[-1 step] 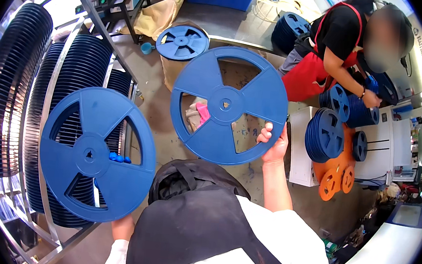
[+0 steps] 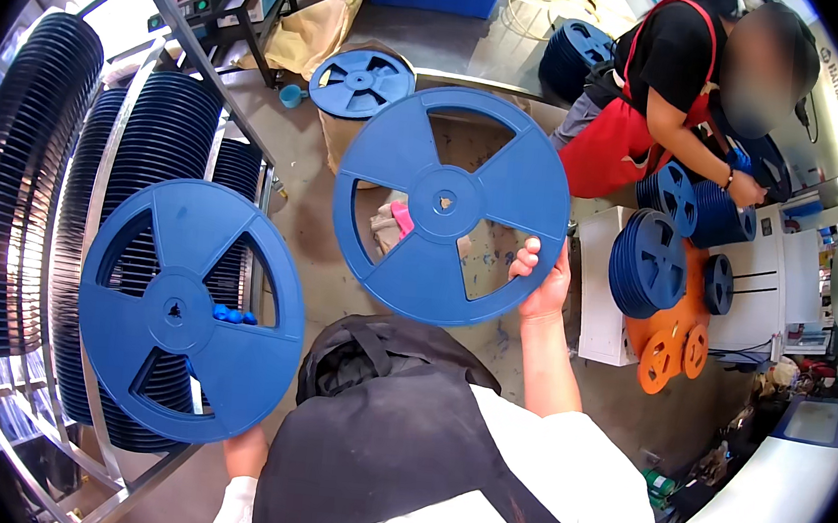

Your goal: The person wipes blue plastic reel-like parts with a pink cloth and places them on a metal rack. They repeatedly pick up parts, wipe both sides, and stack them on the rack while another person works nearby.

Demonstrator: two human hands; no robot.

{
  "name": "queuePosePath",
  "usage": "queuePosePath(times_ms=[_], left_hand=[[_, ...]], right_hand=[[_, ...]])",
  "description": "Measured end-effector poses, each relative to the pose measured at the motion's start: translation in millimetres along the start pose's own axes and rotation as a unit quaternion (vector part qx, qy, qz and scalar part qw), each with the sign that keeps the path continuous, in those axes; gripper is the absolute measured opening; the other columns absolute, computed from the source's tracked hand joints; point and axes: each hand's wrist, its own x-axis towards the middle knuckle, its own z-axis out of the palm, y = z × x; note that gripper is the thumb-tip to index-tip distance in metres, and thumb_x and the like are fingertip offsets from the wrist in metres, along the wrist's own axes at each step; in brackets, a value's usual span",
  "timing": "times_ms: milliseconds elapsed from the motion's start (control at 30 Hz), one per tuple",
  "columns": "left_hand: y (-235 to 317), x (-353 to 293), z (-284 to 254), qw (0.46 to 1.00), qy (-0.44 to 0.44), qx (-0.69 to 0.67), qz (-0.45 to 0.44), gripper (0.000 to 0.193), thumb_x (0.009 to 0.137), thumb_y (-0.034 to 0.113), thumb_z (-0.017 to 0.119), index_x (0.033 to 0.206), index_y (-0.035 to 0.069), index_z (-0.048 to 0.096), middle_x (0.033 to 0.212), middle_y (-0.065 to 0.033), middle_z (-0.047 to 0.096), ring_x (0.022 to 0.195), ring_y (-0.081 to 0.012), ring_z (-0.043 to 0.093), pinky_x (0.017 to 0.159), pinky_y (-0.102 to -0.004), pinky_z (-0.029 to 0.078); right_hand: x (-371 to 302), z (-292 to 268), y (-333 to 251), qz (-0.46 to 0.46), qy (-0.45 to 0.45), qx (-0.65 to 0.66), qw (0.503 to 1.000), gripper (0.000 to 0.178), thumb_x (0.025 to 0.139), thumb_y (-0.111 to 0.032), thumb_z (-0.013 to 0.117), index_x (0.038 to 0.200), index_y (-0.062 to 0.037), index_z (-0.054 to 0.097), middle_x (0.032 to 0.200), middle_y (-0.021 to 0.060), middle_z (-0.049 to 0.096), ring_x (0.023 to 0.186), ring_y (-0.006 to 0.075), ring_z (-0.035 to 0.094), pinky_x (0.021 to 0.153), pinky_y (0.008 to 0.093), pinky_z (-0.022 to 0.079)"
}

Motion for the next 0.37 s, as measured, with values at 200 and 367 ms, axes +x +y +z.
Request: queuePosePath(times_ms=[200,367], left_hand=[[3,-5,-5,0.989,-0.003,-0.123,-0.086,0.041,0.091,0.011,0.048,0.131,0.003,0.046,0.134,-0.0175,0.050,0.124,-0.0333,0.047,0.101,-0.0384,0.040],[-7,-24,0,0.904,0.090,-0.392,-0.147,0.043,0.095,0.010,0.045,0.137,0.003,0.041,0.141,-0.0188,0.043,0.130,-0.0330,0.040,0.106,-0.0383,0.035]], right_hand=[[17,5,11,0.026,0.003,0.024,0.999,0.048,0.099,-0.048,0.039,0.107,-0.0040,0.058,0.091,0.0099,0.059,0.076,0.0192,0.058,0.063,0.0317,0.051],[25,10,15,0.036,-0.018,0.052,0.998,0.049,0.100,-0.047,0.038,0.108,-0.0026,0.057,0.092,0.0104,0.059,0.076,0.0200,0.059,0.065,0.0320,0.053]])
